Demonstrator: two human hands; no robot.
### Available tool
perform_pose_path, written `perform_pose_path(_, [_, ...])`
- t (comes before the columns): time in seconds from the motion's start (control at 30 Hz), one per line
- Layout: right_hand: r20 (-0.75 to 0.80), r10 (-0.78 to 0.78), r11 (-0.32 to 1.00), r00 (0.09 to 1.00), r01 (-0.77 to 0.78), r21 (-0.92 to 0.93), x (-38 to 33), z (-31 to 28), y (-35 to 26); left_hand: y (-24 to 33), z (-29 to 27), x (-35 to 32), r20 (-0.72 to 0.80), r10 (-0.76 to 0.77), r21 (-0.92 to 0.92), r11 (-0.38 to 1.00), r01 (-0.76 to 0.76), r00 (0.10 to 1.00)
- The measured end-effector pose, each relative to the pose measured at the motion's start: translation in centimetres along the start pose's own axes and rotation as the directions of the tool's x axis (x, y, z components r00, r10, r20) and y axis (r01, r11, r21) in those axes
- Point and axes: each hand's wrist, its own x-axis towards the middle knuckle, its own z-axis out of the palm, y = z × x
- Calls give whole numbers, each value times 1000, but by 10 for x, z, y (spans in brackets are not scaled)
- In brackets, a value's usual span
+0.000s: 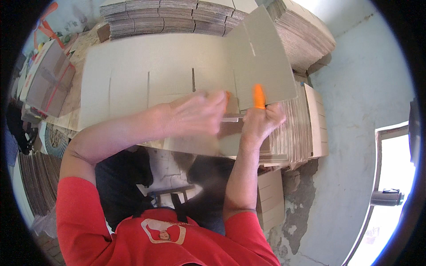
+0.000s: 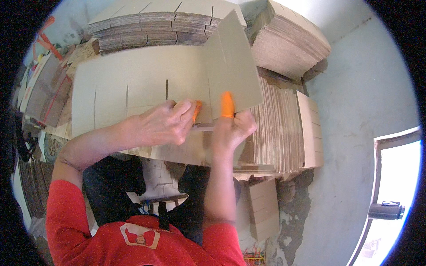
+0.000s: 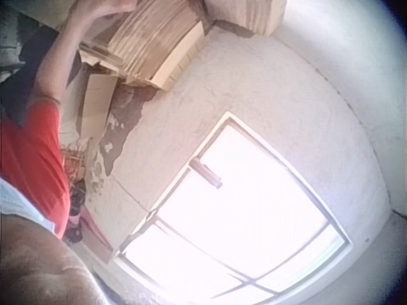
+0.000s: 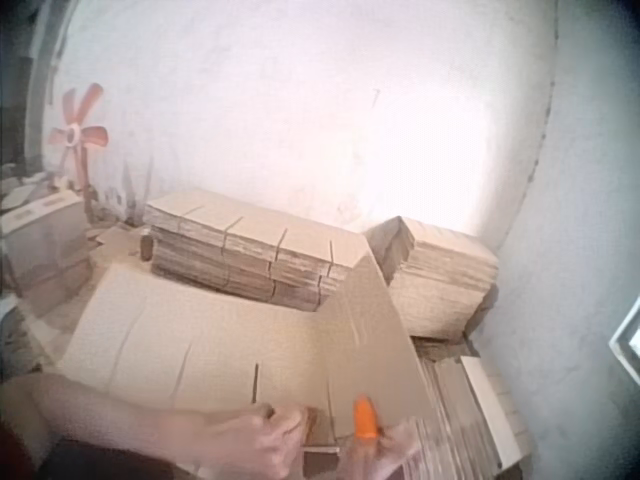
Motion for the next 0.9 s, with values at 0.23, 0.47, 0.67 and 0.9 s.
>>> perform_pose_path(0.23, [5,90,992,996,-90,93,-4,13,-19,-114,12,24,-417,-410,-217,912,350,811])
perform_pose_path(0.47, [19,5,998,1000,-6,55,-2,11,-18,-225,68,39,-243,-460,60,872,486,854])
perform_pose_path(0.67, [27,17,998,999,-19,63,-6,11,-13,-217,60,47,-350,-384,143,880,454,855])
perform_pose_path(0.9, [4,73,991,997,-73,108,-7,11,-10,-210,40,49,-484,-339,29,915,402,806])
